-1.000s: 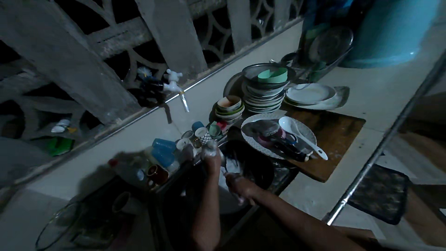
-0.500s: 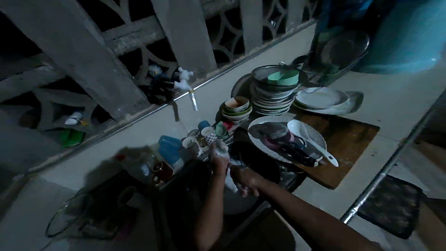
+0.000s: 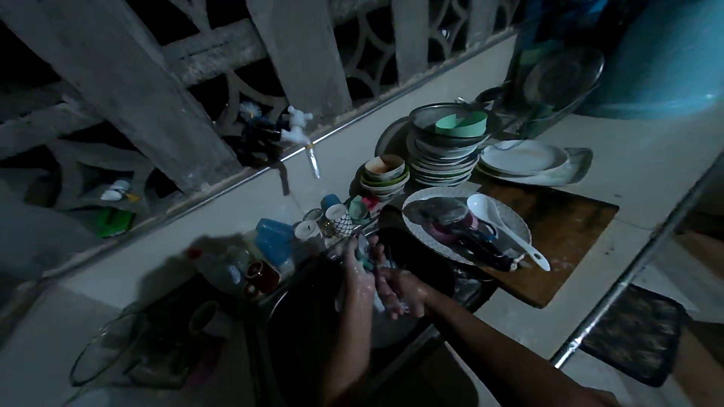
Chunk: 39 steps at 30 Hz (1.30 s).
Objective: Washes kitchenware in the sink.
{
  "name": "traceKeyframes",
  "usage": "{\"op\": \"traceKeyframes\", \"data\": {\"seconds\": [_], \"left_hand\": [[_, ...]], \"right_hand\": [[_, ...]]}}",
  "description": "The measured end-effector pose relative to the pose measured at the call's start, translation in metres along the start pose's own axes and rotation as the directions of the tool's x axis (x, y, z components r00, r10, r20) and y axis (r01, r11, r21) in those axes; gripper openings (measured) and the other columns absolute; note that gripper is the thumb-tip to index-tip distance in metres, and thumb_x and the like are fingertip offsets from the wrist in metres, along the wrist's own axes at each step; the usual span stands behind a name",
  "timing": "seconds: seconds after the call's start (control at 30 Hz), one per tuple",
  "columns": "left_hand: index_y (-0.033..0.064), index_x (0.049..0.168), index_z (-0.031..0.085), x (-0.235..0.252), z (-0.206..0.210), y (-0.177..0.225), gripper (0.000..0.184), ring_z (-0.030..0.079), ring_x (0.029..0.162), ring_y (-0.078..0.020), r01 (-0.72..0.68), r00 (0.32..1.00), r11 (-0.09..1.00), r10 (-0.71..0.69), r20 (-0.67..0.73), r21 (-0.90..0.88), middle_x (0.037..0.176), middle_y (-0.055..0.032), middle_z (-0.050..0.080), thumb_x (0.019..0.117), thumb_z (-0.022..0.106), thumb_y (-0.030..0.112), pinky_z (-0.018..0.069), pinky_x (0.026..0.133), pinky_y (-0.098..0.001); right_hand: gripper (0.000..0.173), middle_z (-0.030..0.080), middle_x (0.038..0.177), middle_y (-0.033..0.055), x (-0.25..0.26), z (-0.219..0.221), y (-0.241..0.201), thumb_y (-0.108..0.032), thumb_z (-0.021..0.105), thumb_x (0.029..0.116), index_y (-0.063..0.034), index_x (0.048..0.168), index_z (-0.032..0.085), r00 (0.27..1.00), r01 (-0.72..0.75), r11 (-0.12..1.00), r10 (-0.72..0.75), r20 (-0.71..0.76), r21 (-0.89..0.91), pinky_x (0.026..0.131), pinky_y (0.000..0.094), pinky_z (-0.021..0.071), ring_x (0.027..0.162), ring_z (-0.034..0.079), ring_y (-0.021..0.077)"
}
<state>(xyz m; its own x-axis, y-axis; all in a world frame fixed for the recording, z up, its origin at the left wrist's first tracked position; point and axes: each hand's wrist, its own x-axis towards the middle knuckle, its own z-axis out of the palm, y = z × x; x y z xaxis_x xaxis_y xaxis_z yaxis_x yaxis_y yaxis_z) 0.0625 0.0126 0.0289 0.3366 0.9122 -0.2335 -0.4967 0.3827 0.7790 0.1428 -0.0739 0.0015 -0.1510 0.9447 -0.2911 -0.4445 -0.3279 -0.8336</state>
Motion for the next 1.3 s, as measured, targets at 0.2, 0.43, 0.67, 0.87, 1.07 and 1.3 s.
{"op": "traceKeyframes", "data": {"seconds": [0.2,0.43,0.67,0.87,1.07,1.3], "left_hand": [[0.0146,0.074,0.043,0.017,-0.019,0.017,0.039,0.039,0.034,-0.0048,0.143,0.979,0.988,-0.149,0.141,0.055,0.045,0.0066,0.037,0.1081,0.027,0.023,0.0369,0.035,-0.0189],[-0.0022,0.132,0.052,0.014,-0.009,-0.006,0.028,0.063,0.078,-0.0207,-0.118,0.987,0.946,0.144,-0.066,0.301,0.101,-0.0153,0.063,0.1059,0.05,0.007,0.0562,0.069,-0.0355],[-0.0156,0.122,0.062,0.019,-0.01,-0.011,0.036,0.065,0.115,-0.0374,-0.367,0.812,0.292,0.563,0.151,0.883,0.118,-0.0318,0.067,0.0995,0.065,0.013,0.0477,0.106,-0.0456],[-0.014,0.129,0.055,0.027,-0.006,-0.019,0.035,0.062,0.104,-0.0253,-0.355,0.874,0.635,0.486,0.003,0.686,0.117,-0.027,0.062,0.1038,0.058,0.01,0.0516,0.094,-0.0369],[-0.0043,0.127,0.056,0.006,0.019,-0.029,0.032,0.06,0.09,-0.0182,-0.061,0.993,0.889,0.1,-0.063,0.453,0.107,-0.0158,0.062,0.1112,0.042,0.02,0.0523,0.081,-0.0339],[-0.0083,0.136,0.057,0.0,0.032,-0.035,0.037,0.056,0.13,-0.0388,-0.256,0.957,0.089,0.166,0.239,0.963,0.134,-0.0287,0.061,0.1047,0.054,0.013,0.0409,0.113,-0.0504]], "right_hand": [[0.05,0.039,0.048,-0.0086,0.001,-0.033,0.012,-0.038,0.018,0.1116,-0.0209,0.072,0.043,0.968,-0.088,0.99,0.111,0.227,-0.108,0.039,0.0223,0.0423,0.037,0.039,0.0039],[0.029,0.043,0.064,-0.0029,0.005,0.007,0.005,-0.024,0.03,0.1137,-0.0069,0.101,0.05,0.981,0.012,0.938,-0.078,-0.177,-0.346,0.044,0.0239,0.0471,0.044,0.043,0.0076],[0.029,0.054,0.097,0.0107,-0.003,0.028,0.007,-0.012,0.038,0.1106,0.0031,0.132,0.05,0.967,0.008,0.771,-0.169,-0.193,-0.637,0.064,0.0297,0.0469,0.07,0.051,0.014],[0.058,0.045,0.071,0.0011,0.009,0.012,0.017,-0.046,0.016,0.1121,-0.0084,0.153,0.033,0.942,0.008,0.93,-0.13,-0.309,-0.367,0.046,0.0291,0.0416,0.049,0.042,0.0124],[0.063,0.038,0.155,0.0262,0.024,0.001,0.006,-0.044,0.024,0.1115,-0.0076,0.162,0.016,0.846,0.222,0.93,-0.333,-0.415,-0.293,0.093,0.0475,0.0504,0.122,0.056,0.0321],[0.047,0.061,0.117,0.022,0.009,-0.003,-0.036,-0.025,0.026,0.1145,0.0078,0.131,0.056,0.712,0.205,0.941,-0.333,-0.618,-0.271,0.092,0.0402,0.0492,0.103,0.06,0.025]]}}
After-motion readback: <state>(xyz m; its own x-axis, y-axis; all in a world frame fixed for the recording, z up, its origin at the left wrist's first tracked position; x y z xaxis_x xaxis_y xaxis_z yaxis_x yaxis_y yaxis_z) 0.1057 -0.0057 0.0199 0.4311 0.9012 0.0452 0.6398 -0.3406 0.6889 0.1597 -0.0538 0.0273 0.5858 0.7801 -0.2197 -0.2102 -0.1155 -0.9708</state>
